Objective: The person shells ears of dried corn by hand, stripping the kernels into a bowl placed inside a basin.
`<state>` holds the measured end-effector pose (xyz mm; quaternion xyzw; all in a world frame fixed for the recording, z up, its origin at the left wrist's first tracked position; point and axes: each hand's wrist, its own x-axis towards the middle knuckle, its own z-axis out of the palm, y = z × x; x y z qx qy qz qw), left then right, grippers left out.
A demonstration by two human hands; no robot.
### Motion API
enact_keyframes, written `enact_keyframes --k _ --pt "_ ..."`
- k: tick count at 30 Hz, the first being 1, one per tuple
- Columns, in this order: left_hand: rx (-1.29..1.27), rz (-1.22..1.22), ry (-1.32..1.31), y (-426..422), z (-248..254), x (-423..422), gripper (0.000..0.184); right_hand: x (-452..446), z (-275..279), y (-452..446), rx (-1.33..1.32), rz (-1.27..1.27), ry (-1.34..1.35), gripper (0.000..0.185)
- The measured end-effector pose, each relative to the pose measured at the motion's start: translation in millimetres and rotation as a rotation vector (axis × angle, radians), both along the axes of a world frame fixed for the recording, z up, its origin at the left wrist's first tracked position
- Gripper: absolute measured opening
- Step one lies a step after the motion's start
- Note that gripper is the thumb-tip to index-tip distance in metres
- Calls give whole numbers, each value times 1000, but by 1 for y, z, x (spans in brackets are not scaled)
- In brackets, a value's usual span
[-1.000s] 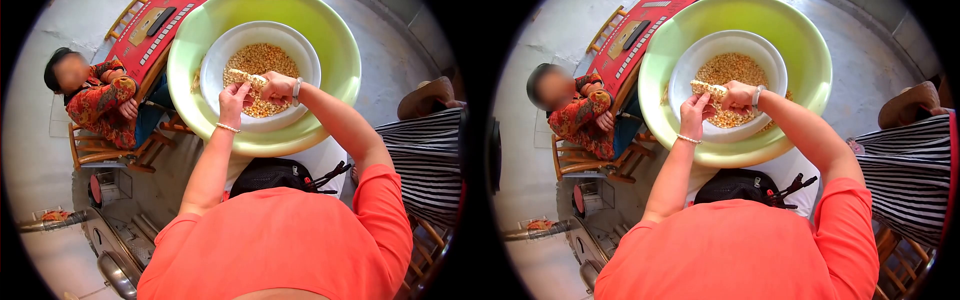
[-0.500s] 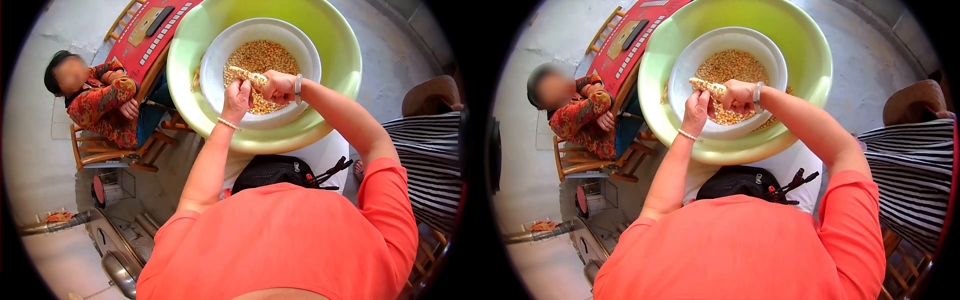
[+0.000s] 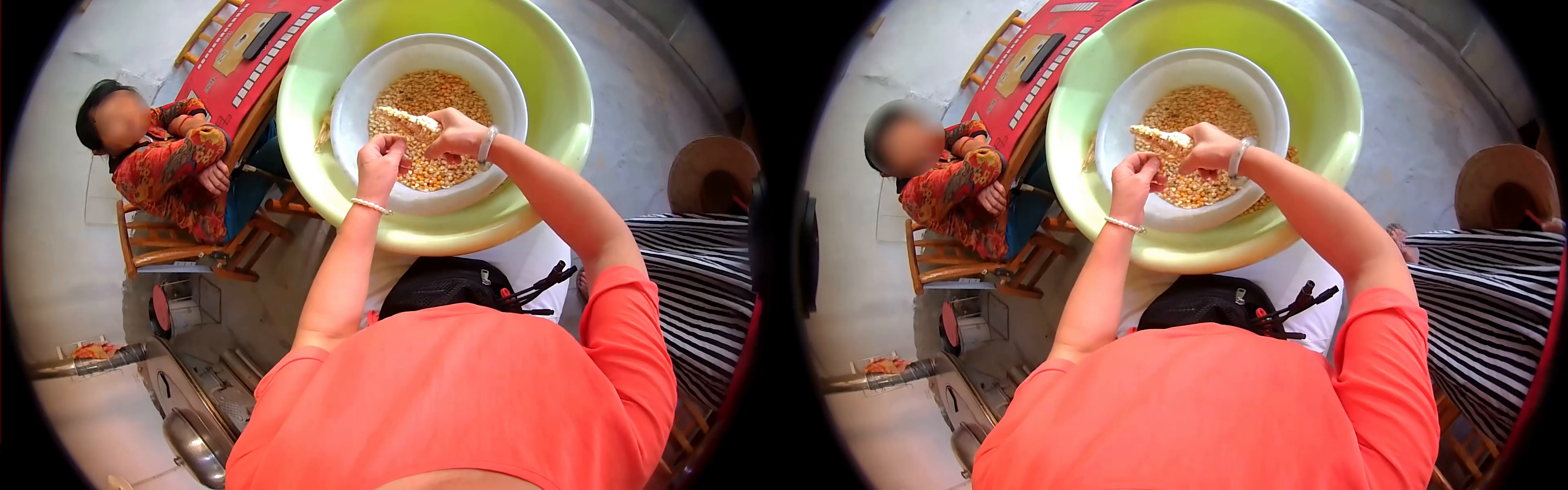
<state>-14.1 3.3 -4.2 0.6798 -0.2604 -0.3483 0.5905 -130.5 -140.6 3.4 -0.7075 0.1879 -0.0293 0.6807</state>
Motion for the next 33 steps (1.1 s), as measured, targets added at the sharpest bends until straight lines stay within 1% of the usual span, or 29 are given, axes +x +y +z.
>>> enact_keyframes --k 3,4,7,8,11,17,20,23,26,33 --pt "17 42 -69 -2 2 -2 10 0 0 3 -321 -72 13 27" --pt "17 38 -35 -1 2 -2 13 2 -5 2 -466 -91 -1 28" --pt "70 -16 3 1 13 -8 17 0 -6 8 -730 -145 -55 24" --pt "62 -21 42 1 14 -9 21 -1 -3 9 -739 -137 -27 22" --pt "23 -43 115 0 11 -10 25 -2 1 14 -800 -157 4 20" --pt "6 57 137 -3 16 -18 27 -4 3 18 -854 -160 -4 18" --pt "9 -6 177 -2 13 -16 28 -6 7 19 -864 -120 -5 17" --pt "12 -72 164 0 10 -13 25 -5 2 18 -822 -93 -41 17" --pt "2 -124 152 2 11 -12 26 -7 6 18 -795 -66 -47 17" --pt "-27 -179 133 4 9 -9 23 -7 4 15 -767 -14 -97 21"
